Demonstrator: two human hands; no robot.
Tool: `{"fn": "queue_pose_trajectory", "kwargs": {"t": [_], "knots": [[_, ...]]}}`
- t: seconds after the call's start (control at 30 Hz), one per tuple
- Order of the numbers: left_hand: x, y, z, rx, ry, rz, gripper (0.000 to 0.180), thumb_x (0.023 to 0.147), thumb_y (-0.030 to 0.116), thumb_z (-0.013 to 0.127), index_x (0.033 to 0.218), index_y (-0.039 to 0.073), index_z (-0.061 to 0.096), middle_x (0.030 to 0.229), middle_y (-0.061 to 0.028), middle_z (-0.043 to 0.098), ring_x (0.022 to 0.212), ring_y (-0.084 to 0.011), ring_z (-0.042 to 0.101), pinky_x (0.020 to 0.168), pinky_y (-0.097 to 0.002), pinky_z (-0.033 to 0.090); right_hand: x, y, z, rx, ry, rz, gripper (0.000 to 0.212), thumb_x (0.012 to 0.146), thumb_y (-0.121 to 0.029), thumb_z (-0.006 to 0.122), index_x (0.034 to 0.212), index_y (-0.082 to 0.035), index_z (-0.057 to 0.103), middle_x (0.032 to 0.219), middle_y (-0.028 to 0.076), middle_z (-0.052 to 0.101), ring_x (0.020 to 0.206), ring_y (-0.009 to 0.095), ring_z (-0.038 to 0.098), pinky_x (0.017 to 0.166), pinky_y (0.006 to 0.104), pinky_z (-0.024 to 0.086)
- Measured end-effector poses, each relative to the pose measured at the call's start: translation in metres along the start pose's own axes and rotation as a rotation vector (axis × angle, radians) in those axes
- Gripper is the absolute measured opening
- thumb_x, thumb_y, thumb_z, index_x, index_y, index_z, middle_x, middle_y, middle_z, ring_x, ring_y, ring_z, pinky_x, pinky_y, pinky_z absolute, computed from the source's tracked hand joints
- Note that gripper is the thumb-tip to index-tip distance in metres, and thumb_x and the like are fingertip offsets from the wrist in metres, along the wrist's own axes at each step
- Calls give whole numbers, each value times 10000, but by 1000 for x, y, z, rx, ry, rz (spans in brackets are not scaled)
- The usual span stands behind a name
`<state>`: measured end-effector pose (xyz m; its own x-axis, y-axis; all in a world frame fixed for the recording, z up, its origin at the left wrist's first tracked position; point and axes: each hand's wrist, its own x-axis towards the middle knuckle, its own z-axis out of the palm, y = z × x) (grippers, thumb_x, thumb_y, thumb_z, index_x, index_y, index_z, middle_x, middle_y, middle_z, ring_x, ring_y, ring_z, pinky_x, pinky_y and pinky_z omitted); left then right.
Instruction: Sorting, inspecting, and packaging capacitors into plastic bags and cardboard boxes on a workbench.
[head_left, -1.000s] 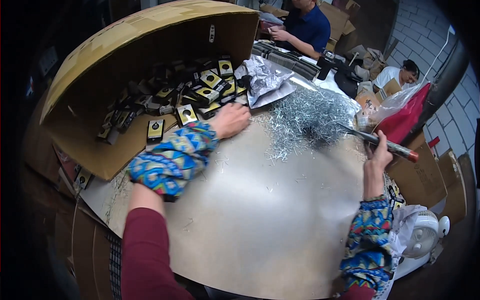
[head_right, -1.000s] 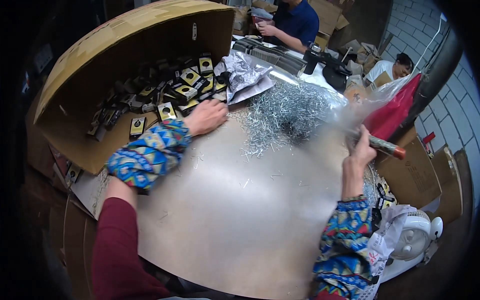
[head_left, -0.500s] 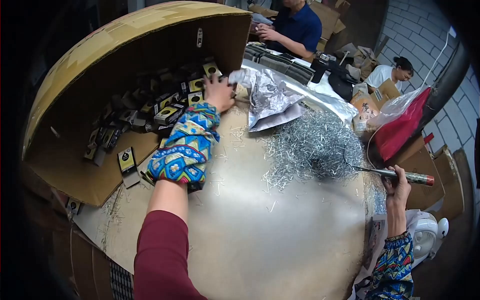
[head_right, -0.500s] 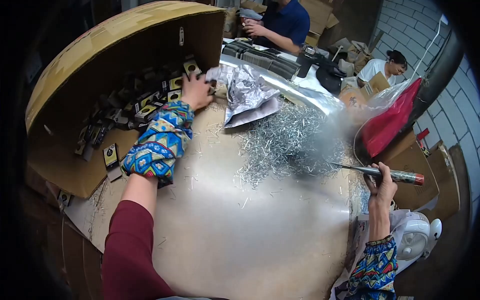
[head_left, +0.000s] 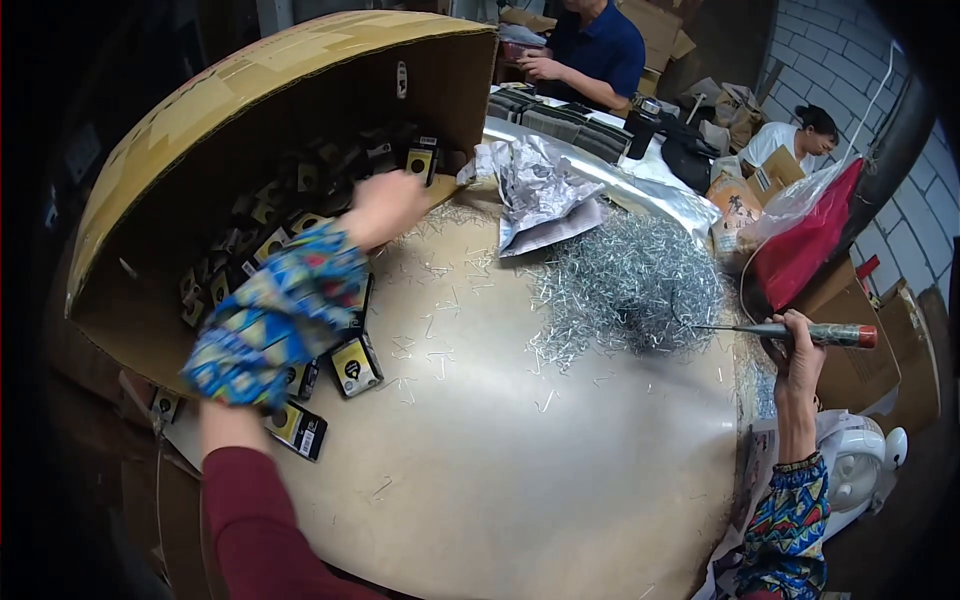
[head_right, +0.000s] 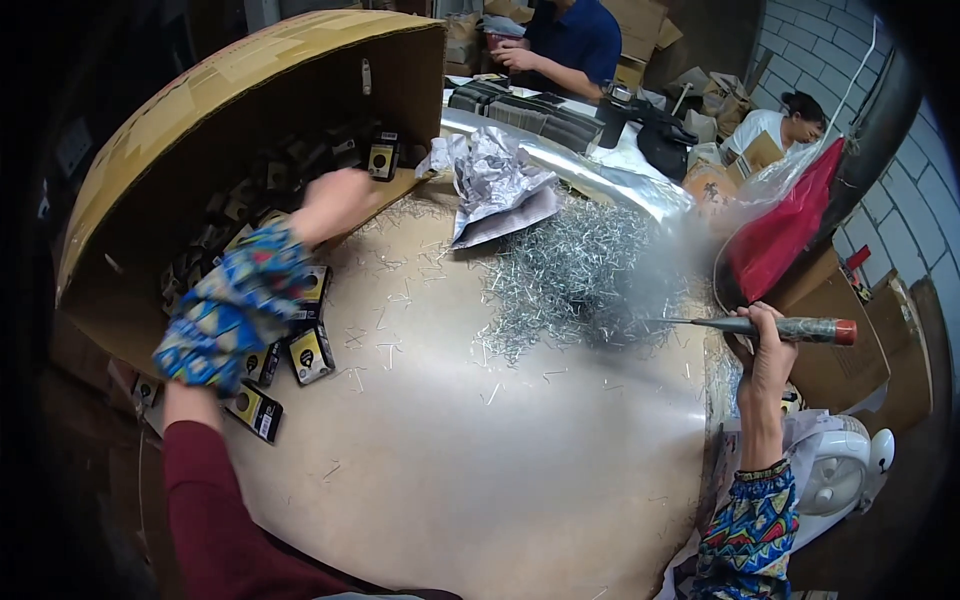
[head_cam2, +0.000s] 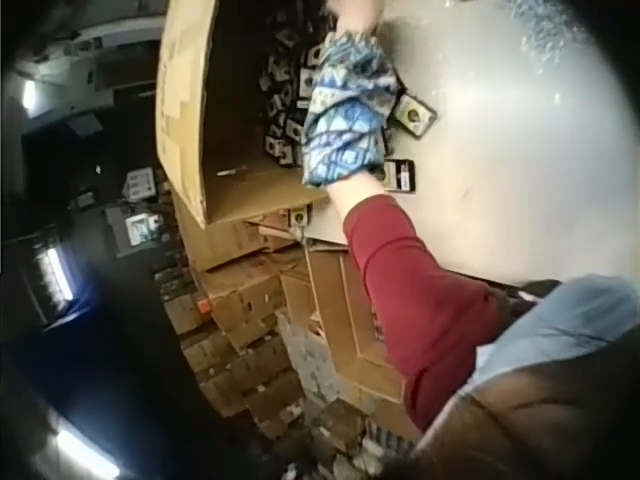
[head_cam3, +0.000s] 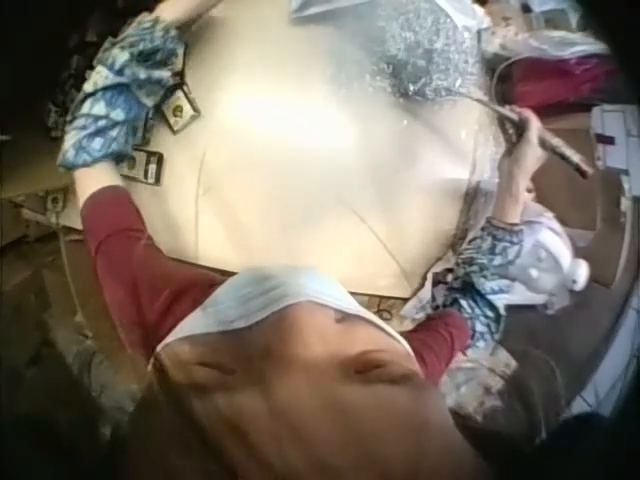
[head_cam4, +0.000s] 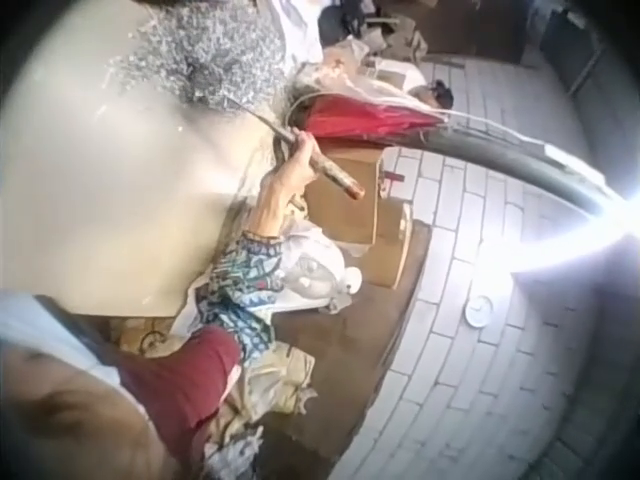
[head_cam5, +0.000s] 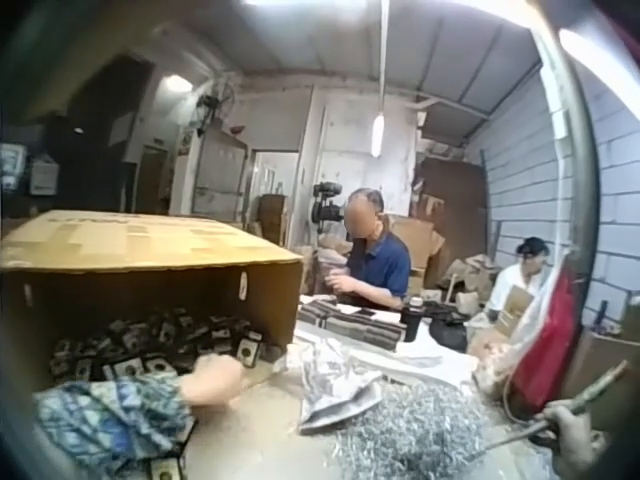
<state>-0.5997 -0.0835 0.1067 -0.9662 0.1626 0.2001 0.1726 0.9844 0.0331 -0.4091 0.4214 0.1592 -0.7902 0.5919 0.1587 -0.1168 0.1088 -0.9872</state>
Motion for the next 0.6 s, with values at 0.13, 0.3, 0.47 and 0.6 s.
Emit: {"fn": "queue_pose_trajectory", "kwargs": {"t": [0.13,0.3,0.47,0.6], "knots": [[58,33,44,-942,-83,-145,752,817,576,660,1202,-64,576,1058,-219,667,1005,-309,646,896,-407,502,4,19,25,113,-169,-37,282,832,-124,630,1089,-10,606,921,74,668,889,157,651,742,312,537],[75,149,81,-1094,-21,-523,666,690,269,756,1228,-60,544,1239,-274,576,1172,-356,568,983,-398,463,-31,-4,-7,-45,-123,3,317,819,-155,659,1112,-63,582,935,62,658,890,147,645,744,301,536],[12,85,92,-1204,-93,-414,458,702,129,723,1125,-11,615,1036,-131,656,959,-258,633,840,-351,506,-52,-2,-4,-14,-143,17,278,812,-122,671,1075,-72,597,907,43,641,862,135,639,741,278,517],[-50,50,44,-1190,-77,-267,356,771,72,698,1118,2,652,999,-81,693,881,-181,658,794,-318,529,-73,-48,-15,-157,-224,-30,228,790,-83,671,1006,-46,606,858,10,582,812,118,624,707,237,490]]}}
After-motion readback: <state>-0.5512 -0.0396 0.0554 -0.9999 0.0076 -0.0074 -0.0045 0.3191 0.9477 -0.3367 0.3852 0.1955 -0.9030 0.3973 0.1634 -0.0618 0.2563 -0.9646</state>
